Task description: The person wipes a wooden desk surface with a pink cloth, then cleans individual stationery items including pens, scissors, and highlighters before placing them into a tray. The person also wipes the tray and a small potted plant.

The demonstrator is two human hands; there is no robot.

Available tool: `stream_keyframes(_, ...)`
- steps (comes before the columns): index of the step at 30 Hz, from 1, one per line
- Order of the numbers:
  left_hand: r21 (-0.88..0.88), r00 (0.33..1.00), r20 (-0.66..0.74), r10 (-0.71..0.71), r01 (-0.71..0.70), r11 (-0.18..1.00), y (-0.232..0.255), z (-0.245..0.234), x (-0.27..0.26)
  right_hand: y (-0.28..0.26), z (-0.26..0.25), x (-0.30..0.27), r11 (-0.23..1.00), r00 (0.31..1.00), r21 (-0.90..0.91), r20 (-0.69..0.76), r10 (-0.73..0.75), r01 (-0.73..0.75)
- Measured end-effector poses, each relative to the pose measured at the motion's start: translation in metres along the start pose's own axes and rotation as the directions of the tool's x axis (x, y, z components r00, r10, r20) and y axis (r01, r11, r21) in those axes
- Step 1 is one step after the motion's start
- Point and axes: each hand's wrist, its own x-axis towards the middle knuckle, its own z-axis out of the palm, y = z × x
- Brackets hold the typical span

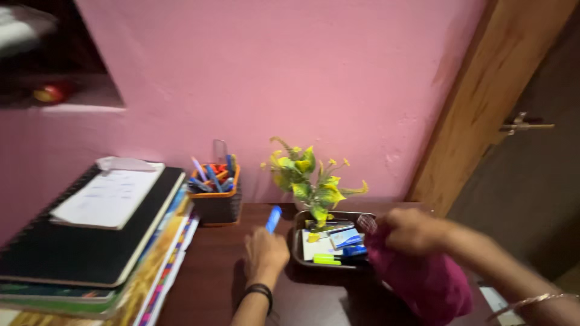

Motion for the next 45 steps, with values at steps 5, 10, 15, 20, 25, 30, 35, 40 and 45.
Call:
stream_keyframes(5,-0.243,0.863,-0.362,0.351,-0.451,0.859,0.059,-0.045,-0.015,-0.043,-0.054,-0.022,0.597,0.990,0.802,-0.063,0.130,-0.028)
stream_keyframes(10,-0.102,0.787,-0.278,0.551,-0.595,0.798,0.135,-0.082,-0.088,-0.132,-0.089,-0.054,-0.051,0.972,0.972,-0.227,0.059,0.230)
stream_keyframes(15,0.087,0.551,-0.268,0.790,-0.803,0.590,0.167,-0.134,-0.128,-0.138,-0.114,-0.051,-0.100,0.938,0.957,-0.242,0.247,0.274)
stream_keyframes(20,0.206,0.499,-0.154,0.853,-0.828,0.522,0.190,-0.161,-0.144,-0.114,-0.136,-0.039,-0.337,0.981,0.926,-0.127,0.148,0.171)
stream_keyframes(25,0.069,0.463,-0.262,0.847,-0.866,0.495,0.207,-0.170,-0.146,-0.104,-0.158,-0.069,-0.398,0.991,0.907,-0.131,0.034,0.134)
stream_keyframes(30,0.030,0.539,-0.325,0.777,-0.816,0.578,0.221,-0.185,-0.139,-0.115,-0.171,-0.097,-0.428,0.995,0.898,-0.101,0.024,0.102)
stream_keyframes(35,-0.096,0.453,-0.340,0.824,-0.889,0.448,0.220,-0.192,-0.138,-0.117,-0.174,-0.095,-0.312,0.985,0.935,-0.148,0.084,0.167)
stream_keyframes(40,0.172,0.398,-0.295,0.869,-0.872,0.458,0.225,-0.185,-0.149,-0.123,-0.174,-0.089,-0.125,0.922,0.918,-0.359,0.146,0.377)
stream_keyframes(45,0.259,0.216,-0.405,0.889,-0.905,0.338,0.231,-0.191,-0.159,-0.129,-0.186,-0.091,0.149,0.849,0.889,-0.458,0.264,0.433)
